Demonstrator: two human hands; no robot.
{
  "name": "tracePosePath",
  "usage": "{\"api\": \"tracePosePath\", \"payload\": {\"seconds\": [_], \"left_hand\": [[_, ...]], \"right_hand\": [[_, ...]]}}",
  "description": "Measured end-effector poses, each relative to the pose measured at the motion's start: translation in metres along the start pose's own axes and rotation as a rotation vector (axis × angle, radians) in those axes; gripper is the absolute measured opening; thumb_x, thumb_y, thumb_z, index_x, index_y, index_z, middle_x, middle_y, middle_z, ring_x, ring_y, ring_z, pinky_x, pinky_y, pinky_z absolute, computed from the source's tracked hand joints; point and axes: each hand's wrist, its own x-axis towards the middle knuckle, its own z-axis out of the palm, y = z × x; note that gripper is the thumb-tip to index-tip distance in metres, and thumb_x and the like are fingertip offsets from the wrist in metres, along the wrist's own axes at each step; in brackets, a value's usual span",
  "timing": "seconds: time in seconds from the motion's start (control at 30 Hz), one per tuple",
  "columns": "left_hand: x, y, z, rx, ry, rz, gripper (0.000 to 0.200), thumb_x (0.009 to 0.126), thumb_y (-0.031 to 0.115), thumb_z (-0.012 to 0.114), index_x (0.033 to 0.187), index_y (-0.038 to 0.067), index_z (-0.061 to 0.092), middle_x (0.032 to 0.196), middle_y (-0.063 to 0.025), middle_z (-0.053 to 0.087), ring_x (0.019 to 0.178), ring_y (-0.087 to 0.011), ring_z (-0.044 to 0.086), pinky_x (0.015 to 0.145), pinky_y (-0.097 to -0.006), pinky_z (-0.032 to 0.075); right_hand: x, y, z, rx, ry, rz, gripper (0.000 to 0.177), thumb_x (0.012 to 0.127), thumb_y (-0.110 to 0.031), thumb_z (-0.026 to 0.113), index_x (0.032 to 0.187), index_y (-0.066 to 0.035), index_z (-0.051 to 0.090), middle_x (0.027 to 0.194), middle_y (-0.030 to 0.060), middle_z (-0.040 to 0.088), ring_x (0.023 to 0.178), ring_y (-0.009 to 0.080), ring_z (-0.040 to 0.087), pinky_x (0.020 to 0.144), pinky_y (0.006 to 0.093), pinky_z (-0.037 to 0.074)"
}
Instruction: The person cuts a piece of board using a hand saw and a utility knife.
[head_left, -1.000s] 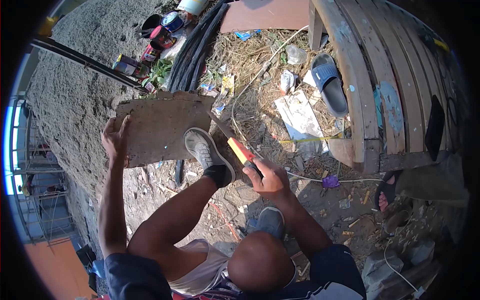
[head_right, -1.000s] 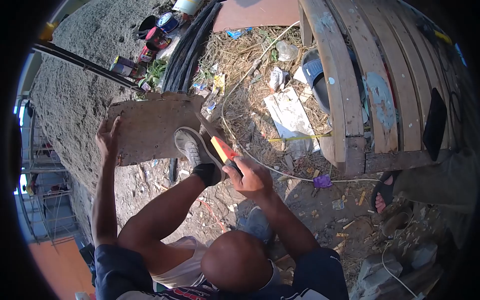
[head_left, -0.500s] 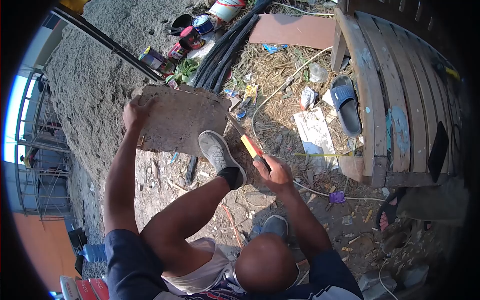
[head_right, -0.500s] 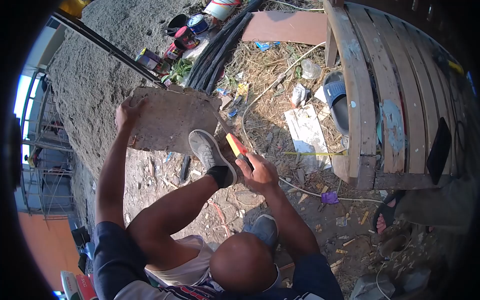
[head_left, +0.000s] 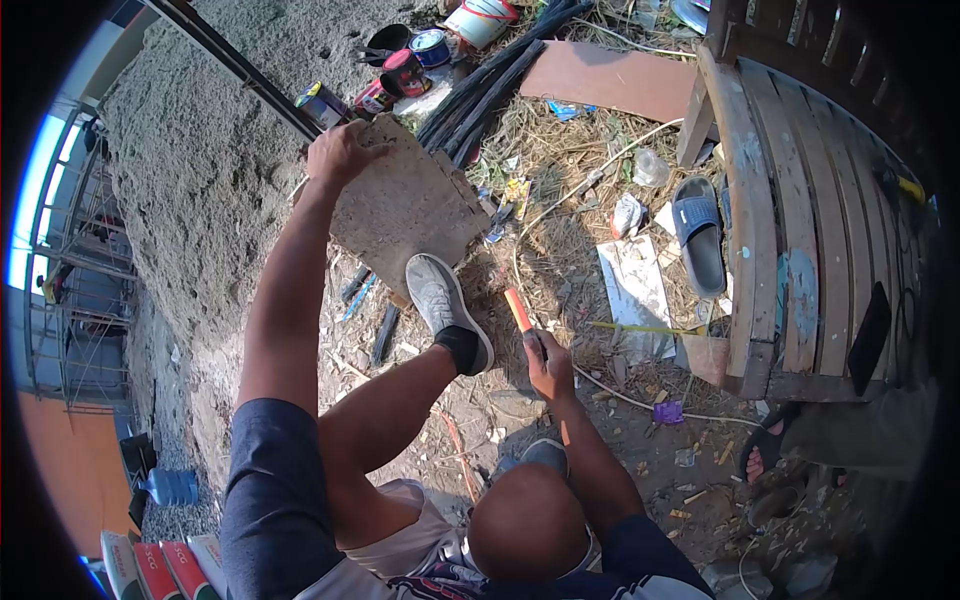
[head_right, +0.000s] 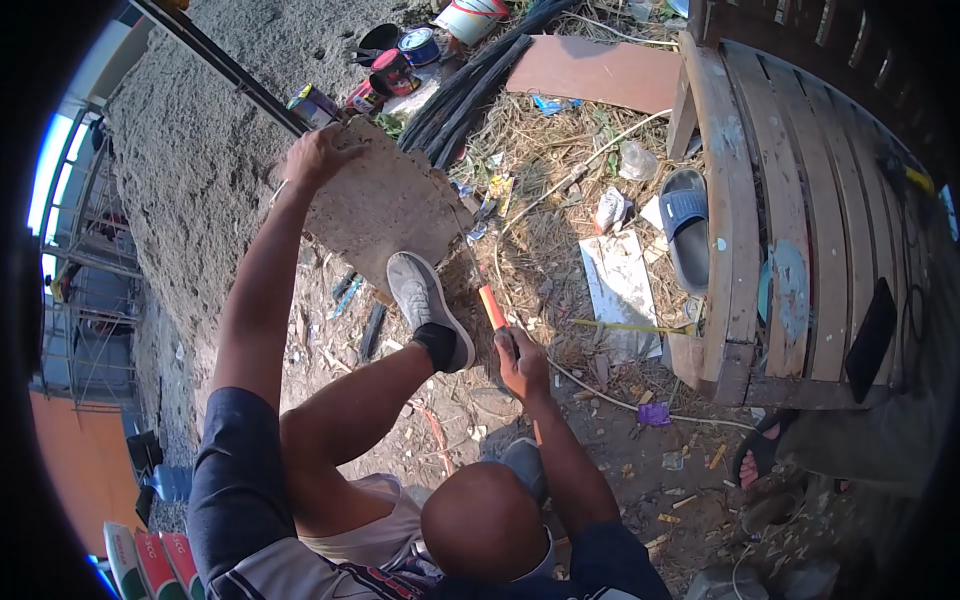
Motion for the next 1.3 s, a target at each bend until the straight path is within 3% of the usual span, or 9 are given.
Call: {"api": "tracePosePath", "payload": {"seconds": [0.2,0.47,0.53,0.6,0.63,0.7,0.8,0.93,1.3], "left_hand": [[0.029,0.018,0.008,0.052,-0.102,-0.005,0.076,0.063,0.072,0.077,0.116,0.019,0.072,0.094,-0.0133,0.074,0.092,-0.0312,0.071,0.08,-0.0445,0.054],[0.003,0.026,-0.001,0.045,-0.004,0.053,0.055,0.073,0.064,0.073,0.099,0.016,0.071,0.085,-0.0104,0.073,0.085,-0.0309,0.071,0.074,-0.0438,0.055],[0.007,0.021,-0.003,0.028,0.032,0.023,0.055,0.074,0.065,0.072,0.097,0.015,0.07,0.085,-0.0106,0.073,0.085,-0.0314,0.071,0.074,-0.0437,0.054],[0.007,0.006,-0.003,-0.033,-0.086,-0.02,0.061,0.071,0.066,0.075,0.111,0.02,0.074,0.092,-0.0121,0.074,0.089,-0.0312,0.071,0.077,-0.0445,0.054],[0.008,-0.002,0.006,-0.044,0.014,0.023,0.061,0.072,0.069,0.072,0.105,0.017,0.073,0.088,-0.0118,0.074,0.087,-0.0321,0.071,0.076,-0.0444,0.054],[0.016,-0.015,0.009,-0.05,0.043,0.021,0.061,0.072,0.069,0.072,0.106,0.018,0.074,0.088,-0.0121,0.074,0.087,-0.0318,0.071,0.077,-0.0445,0.054],[0.015,-0.01,0.013,-0.087,0.036,0.076,0.062,0.072,0.07,0.072,0.107,0.018,0.074,0.087,-0.0128,0.074,0.086,-0.031,0.071,0.077,-0.0443,0.055],[0.007,-0.009,0.011,-0.073,-0.01,0.081,0.062,0.073,0.069,0.072,0.106,0.016,0.074,0.084,-0.0127,0.074,0.084,-0.0311,0.072,0.076,-0.0443,0.055],[-0.016,-0.064,-0.014,-0.263,0.007,-0.057,0.063,0.072,0.068,0.075,0.095,0.01,0.074,0.08,-0.011,0.073,0.074,-0.0278,0.072,0.069,-0.0417,0.055]], "right_hand": [[0.009,-0.03,-0.022,0.024,0.003,0.134,0.046,0.1,-0.046,0.053,0.11,-0.003,0.067,0.064,0.0121,0.06,0.057,0.0303,0.06,0.057,0.0401,0.045],[0.098,-0.03,0.031,-0.144,-0.032,0.089,0.055,0.101,-0.053,0.044,0.104,-0.003,0.065,0.074,0.0227,0.066,0.074,0.0457,0.065,0.067,0.0515,0.05],[0.096,-0.024,0.033,-0.091,0.014,0.026,0.052,0.101,-0.051,0.045,0.104,-0.003,0.065,0.075,0.0212,0.066,0.074,0.0439,0.065,0.067,0.0488,0.051],[0.064,-0.02,0.011,-0.091,-0.042,0.101,0.05,0.101,-0.049,0.047,0.104,-0.004,0.065,0.076,0.0203,0.066,0.074,0.0422,0.066,0.067,0.0469,0.051],[0.054,-0.022,-0.001,-0.08,-0.071,0.155,0.048,0.101,-0.048,0.049,0.105,-0.004,0.066,0.077,0.0195,0.067,0.074,0.0404,0.067,0.066,0.045,0.051],[0.01,-0.019,-0.025,-0.042,-0.032,0.061,0.041,0.1,-0.043,0.054,0.107,-0.004,0.066,0.077,0.0172,0.067,0.074,0.0337,0.069,0.066,0.0413,0.051],[-0.003,-0.013,-0.027,-0.051,0.017,0.032,0.041,0.101,-0.043,0.053,0.106,-0.005,0.067,0.076,0.0166,0.067,0.072,0.0343,0.068,0.065,0.0417,0.051],[0.089,0.003,0.012,-0.203,-0.083,0.071,0.046,0.1,-0.047,0.052,0.107,-0.004,0.066,0.083,0.0202,0.068,0.078,0.0388,0.068,0.066,0.0446,0.052],[0.046,-0.027,0.012,-0.183,0.046,-0.162,0.051,0.098,-0.043,0.058,0.113,0.005,0.065,0.092,0.0218,0.069,0.083,0.0403,0.067,0.07,0.0445,0.053]]}}
